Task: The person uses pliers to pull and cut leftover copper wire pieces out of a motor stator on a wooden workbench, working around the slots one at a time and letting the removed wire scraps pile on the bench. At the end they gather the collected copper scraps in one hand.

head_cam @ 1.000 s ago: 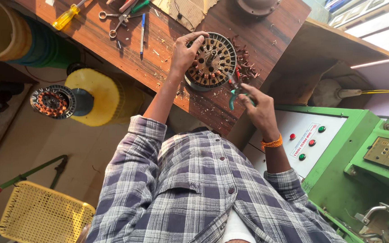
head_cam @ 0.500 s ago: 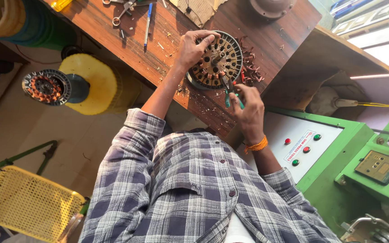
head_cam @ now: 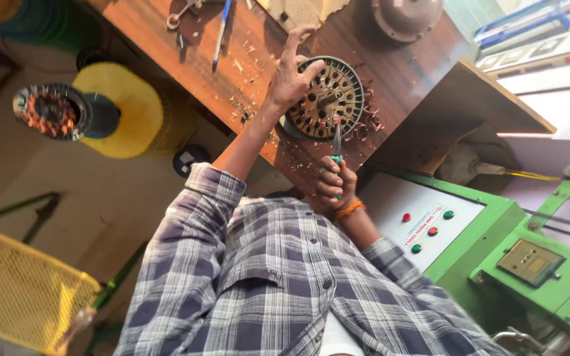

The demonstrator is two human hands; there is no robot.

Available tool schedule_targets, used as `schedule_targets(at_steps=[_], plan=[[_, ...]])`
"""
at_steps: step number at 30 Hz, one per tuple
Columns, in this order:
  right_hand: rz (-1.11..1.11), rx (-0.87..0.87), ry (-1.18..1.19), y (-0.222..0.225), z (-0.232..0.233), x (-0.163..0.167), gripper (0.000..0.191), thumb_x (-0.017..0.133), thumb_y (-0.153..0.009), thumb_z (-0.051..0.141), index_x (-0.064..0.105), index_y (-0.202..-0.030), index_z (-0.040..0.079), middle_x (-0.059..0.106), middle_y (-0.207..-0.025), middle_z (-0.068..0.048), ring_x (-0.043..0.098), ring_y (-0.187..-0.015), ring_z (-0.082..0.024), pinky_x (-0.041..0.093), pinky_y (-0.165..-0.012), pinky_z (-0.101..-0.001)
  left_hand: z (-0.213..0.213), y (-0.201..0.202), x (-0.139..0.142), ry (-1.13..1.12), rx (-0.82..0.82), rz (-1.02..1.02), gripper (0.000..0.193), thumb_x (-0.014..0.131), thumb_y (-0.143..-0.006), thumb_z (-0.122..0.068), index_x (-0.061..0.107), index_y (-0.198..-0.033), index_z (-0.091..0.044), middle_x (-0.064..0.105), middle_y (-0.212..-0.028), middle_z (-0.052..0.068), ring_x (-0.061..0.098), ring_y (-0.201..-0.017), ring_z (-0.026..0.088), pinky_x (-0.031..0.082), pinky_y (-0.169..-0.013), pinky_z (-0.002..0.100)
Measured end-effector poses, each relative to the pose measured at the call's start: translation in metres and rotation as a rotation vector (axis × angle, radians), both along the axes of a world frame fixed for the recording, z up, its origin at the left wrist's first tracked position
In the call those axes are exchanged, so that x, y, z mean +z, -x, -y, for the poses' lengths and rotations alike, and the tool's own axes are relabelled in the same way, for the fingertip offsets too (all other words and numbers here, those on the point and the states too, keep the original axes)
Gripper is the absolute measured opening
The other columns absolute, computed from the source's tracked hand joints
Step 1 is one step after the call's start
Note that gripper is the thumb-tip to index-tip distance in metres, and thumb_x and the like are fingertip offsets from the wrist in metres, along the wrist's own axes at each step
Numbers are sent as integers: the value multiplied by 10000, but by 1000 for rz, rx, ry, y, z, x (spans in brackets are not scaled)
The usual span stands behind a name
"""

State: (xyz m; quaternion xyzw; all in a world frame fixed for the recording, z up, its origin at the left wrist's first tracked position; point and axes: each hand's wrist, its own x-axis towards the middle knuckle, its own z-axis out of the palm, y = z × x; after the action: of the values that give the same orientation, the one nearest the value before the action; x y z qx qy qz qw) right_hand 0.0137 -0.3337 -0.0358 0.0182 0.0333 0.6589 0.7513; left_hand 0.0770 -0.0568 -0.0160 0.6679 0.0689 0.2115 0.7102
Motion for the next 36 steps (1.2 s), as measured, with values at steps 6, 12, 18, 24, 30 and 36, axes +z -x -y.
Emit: schedule_targets(at_steps=[6, 12, 18, 24, 30, 36], plan=[[289, 85, 368, -8, -5, 16, 254, 565, -1050, 330, 588, -972, 89, 574, -767, -22, 582, -660, -152, 536, -587, -327, -7, 4, -11, -20, 35, 31, 526, 686, -982, -48, 438, -1441, -116, 593, -1401, 194, 794, -971, 253, 678, -816, 358], [1143, 168, 1038, -35, 7, 48, 249, 620, -1004, 300, 616, -894, 76, 637, -779, -11, 637, -704, -160, 524, -623, -334, 4, 6, 2, -118, 116, -206, 310, 655, -1034, -159, 470, -1277, -113, 787, -937, 144, 810, -842, 215, 602, -761, 400], [-58, -58, -88, 9, -8, 27, 215, 601, -1011, 269, 602, -943, 66, 601, -824, -22, 606, -756, -152, 509, -655, -335, 29, 13, 5, -230, 218, -116, 334, 663, -996, -161, 425, -1227, -123, 720, -1017, 134, 786, -825, 270, 572, -701, 449], [220, -20, 95, 0, 12, 58, 190, 564, -969, 208, 623, -984, 29, 630, -841, -69, 625, -784, -167, 508, -694, -348, 34, 21, 1, -124, 232, -319, 354, 608, -1016, -238, 420, -1310, -183, 755, -849, 79, 799, -776, 261, 598, -670, 439], [1631, -109, 1380, 1, 57, 35, 288, 595, -1015, 297, 644, -973, 16, 643, -856, -119, 646, -791, -184, 520, -726, -355, 45, 46, 2, -262, 399, -249, 386, 588, -1053, -246, 398, -1383, -187, 723, -924, 125, 750, -785, 275, 550, -663, 455], [1934, -56, 1638, -26, 61, -25, 461, 713, -1025, 429, 668, -932, -21, 678, -918, -229, 661, -833, -268, 528, -750, -409, 26, 53, -5, -375, 281, -289, 262, 526, -1095, -253, 486, -1337, -163, 740, -1029, 114, 756, -914, 267, 589, -744, 435]])
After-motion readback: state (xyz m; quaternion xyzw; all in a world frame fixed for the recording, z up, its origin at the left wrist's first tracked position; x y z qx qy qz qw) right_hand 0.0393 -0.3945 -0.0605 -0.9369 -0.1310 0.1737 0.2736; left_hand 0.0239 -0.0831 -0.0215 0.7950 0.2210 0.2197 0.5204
